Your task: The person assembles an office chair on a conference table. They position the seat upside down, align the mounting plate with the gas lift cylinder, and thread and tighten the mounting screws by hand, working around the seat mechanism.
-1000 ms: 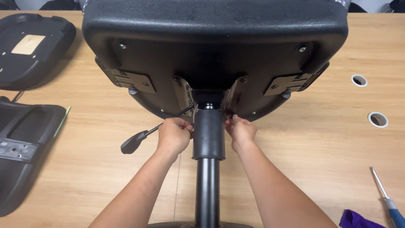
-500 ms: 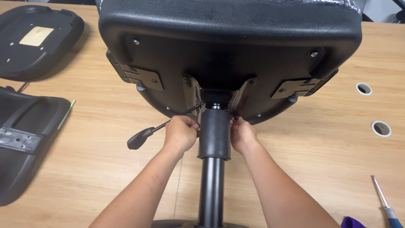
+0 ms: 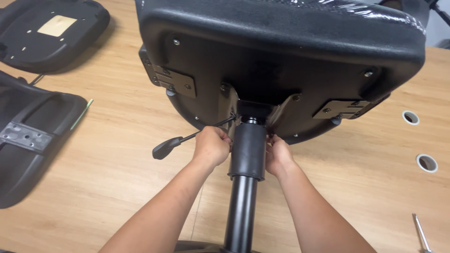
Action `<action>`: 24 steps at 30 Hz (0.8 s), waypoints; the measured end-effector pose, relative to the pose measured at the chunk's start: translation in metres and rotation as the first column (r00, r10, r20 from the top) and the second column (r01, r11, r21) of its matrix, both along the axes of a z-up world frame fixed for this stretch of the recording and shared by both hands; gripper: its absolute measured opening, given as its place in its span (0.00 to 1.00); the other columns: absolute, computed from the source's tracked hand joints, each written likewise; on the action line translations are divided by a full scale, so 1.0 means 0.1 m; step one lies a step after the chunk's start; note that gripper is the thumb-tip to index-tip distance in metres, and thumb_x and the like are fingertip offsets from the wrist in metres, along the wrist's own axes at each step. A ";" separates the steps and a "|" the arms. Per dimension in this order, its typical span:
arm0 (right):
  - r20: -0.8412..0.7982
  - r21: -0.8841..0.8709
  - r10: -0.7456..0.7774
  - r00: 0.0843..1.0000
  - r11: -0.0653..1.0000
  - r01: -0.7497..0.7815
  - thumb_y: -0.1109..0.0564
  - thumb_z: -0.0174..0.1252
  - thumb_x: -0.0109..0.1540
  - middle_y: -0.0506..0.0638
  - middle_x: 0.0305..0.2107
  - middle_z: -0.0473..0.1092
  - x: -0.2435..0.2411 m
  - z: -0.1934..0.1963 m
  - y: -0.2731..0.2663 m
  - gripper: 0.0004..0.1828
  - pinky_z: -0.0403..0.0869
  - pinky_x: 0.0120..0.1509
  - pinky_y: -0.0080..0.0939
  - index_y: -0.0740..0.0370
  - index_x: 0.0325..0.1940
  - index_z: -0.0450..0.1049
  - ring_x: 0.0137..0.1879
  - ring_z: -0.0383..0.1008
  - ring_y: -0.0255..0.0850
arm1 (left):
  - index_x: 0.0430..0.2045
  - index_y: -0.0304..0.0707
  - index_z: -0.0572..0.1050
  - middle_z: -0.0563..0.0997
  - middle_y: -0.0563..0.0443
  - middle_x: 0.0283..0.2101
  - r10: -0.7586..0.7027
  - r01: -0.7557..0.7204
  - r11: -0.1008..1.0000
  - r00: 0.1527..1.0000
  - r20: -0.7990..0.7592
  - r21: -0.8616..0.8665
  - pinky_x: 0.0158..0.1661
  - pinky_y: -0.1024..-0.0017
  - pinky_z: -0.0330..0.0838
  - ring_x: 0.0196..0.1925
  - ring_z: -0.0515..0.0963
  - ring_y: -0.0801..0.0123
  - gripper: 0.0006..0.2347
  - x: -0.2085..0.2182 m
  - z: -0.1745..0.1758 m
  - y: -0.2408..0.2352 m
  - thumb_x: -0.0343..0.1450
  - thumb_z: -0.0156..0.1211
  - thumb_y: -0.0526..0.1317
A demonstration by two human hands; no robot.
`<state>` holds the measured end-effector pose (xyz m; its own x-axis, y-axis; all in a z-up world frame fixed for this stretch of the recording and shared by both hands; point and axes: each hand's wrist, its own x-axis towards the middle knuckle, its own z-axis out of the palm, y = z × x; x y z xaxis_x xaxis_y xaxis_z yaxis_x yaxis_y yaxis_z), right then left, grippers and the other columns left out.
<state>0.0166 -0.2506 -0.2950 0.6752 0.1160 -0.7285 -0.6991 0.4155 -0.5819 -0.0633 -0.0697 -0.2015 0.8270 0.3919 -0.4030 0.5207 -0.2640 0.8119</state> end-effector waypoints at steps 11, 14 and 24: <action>0.037 -0.020 0.056 0.998 0.998 -0.055 0.43 0.39 0.73 0.52 0.48 0.70 0.09 -0.22 -0.10 0.23 0.62 0.73 0.50 0.49 0.25 0.60 0.58 0.67 0.44 | 0.26 0.27 0.81 0.85 0.41 0.30 -0.034 0.033 0.999 0.999 0.007 0.032 0.37 0.67 0.79 0.32 0.86 0.63 0.05 0.01 0.01 0.00 0.70 0.60 0.31; 0.004 -0.054 0.057 0.998 0.997 -0.056 0.42 0.37 0.72 0.52 0.49 0.70 -0.01 0.06 -0.02 0.20 0.62 0.72 0.49 0.52 0.34 0.66 0.58 0.68 0.43 | 0.25 0.27 0.80 0.85 0.42 0.30 -0.029 0.029 1.000 0.999 0.018 0.010 0.36 0.67 0.79 0.32 0.86 0.63 0.05 0.02 -0.03 0.01 0.70 0.59 0.31; 0.071 -0.039 0.006 0.997 0.999 -0.004 0.44 0.39 0.72 0.52 0.50 0.67 0.10 -0.33 -0.12 0.18 0.63 0.70 0.56 0.58 0.54 0.65 0.62 0.65 0.49 | 0.25 0.28 0.81 0.85 0.42 0.29 -0.053 0.052 0.998 0.998 0.018 0.020 0.33 0.68 0.77 0.31 0.85 0.64 0.04 0.00 0.04 -0.01 0.69 0.61 0.30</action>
<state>0.0268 -0.2625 -0.3278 0.7249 0.0923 -0.6826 -0.6574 0.3885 -0.6457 -0.0638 -0.0704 -0.1971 0.8539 0.3554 -0.3802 0.4908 -0.3068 0.8155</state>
